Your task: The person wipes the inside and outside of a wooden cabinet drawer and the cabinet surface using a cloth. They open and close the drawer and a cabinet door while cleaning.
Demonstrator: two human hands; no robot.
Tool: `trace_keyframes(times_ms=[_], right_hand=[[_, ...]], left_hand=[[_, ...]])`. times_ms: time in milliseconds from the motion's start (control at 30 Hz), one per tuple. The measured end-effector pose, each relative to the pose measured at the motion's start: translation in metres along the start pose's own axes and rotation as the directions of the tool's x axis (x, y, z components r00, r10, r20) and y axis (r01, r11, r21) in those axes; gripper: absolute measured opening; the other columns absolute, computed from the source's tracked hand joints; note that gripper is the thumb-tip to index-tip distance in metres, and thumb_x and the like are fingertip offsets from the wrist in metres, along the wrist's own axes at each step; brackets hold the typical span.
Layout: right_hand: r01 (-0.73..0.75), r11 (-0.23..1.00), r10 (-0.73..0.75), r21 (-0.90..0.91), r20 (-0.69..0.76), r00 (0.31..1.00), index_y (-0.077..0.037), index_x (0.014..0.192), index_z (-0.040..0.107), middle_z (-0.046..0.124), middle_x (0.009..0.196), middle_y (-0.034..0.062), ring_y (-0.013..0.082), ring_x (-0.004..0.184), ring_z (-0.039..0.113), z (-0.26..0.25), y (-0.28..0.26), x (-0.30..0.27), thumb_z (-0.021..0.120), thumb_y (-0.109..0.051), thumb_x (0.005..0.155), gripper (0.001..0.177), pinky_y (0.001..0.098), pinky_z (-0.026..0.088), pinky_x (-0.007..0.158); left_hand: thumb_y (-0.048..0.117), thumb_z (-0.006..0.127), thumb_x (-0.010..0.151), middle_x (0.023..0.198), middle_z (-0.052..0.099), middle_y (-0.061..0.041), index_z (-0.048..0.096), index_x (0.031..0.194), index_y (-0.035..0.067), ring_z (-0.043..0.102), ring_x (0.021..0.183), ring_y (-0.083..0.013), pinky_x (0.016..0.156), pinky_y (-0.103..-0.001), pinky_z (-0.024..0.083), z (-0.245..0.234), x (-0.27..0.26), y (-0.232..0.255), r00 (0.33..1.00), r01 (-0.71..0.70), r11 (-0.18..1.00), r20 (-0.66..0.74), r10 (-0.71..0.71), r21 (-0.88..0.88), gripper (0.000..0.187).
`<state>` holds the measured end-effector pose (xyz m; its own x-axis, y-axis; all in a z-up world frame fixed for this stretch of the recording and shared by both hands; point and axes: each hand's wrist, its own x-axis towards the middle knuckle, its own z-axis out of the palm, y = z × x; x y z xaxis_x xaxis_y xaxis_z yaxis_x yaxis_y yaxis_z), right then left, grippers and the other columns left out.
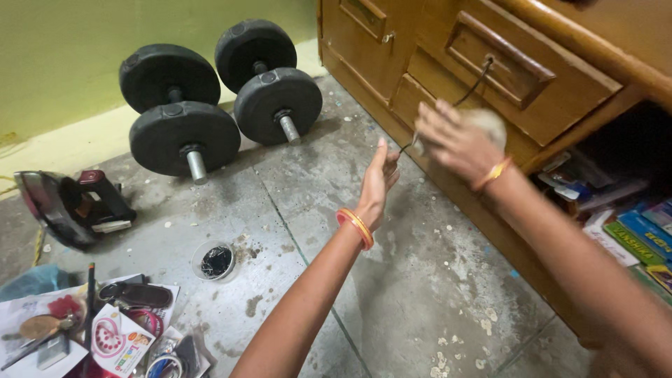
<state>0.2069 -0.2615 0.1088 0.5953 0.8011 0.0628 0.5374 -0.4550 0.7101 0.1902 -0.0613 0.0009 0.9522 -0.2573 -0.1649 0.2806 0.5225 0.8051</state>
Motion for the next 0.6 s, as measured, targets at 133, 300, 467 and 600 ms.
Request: trace_keyframes(times_ms=[133,300,467,600], right_hand=[[-0.22,0.933,0.149,-0.284,-0.252,0.956,-0.003,0.14,0.066,0.054,0.155,0.0103,0.0269,0.151,0.044,-0.017,0.028,0.022,0.057,-0.016,0.094,0.049,0.0415,0.029,0.129],[-0.324,0.946,0.315,0.006,-0.253,0.915,0.001,0.135,0.067,0.06,0.147,0.0113,0.0283,0.148,0.049,0.034,-0.017,0.028,0.056,-0.013,0.094,0.045,0.0422,0.032,0.13],[-0.102,0.939,0.092,0.328,0.047,0.995,-0.003,0.105,0.073,0.065,0.122,0.0139,0.0344,0.129,0.056,0.073,-0.052,0.028,0.059,-0.016,0.085,0.028,0.0453,0.042,0.116],[0.003,0.96,0.023,0.281,-0.088,0.996,-0.007,0.089,0.076,0.067,0.117,0.01,0.0315,0.125,0.057,0.052,-0.047,0.053,0.065,-0.016,0.077,0.019,0.0455,0.046,0.113]], left_hand=[[0.072,0.042,0.092,0.157,0.041,-0.029,0.041,0.146,-0.014,0.038,0.149,-0.0372,0.121,-0.045,0.032,-0.012,0.012,-0.01,0.998,0.011,0.998,-0.058,-0.015,-0.068,0.102],[0.073,0.041,0.092,0.157,0.04,-0.027,0.037,0.148,-0.012,0.037,0.15,-0.0357,0.123,-0.044,0.032,-0.035,0.015,-0.032,0.995,0.005,0.993,-0.102,-0.017,-0.116,0.102],[0.073,0.035,0.095,0.156,0.043,-0.027,0.043,0.146,-0.012,0.038,0.149,-0.0355,0.121,-0.045,0.031,-0.043,0.005,-0.019,0.987,-0.01,0.999,-0.16,0.004,-0.037,0.1],[0.071,0.025,0.095,0.162,0.034,-0.02,0.038,0.153,-0.005,0.03,0.152,-0.0304,0.123,-0.038,0.022,-0.027,-0.019,0.009,0.949,-0.097,0.955,-0.263,0.173,0.279,0.096]])
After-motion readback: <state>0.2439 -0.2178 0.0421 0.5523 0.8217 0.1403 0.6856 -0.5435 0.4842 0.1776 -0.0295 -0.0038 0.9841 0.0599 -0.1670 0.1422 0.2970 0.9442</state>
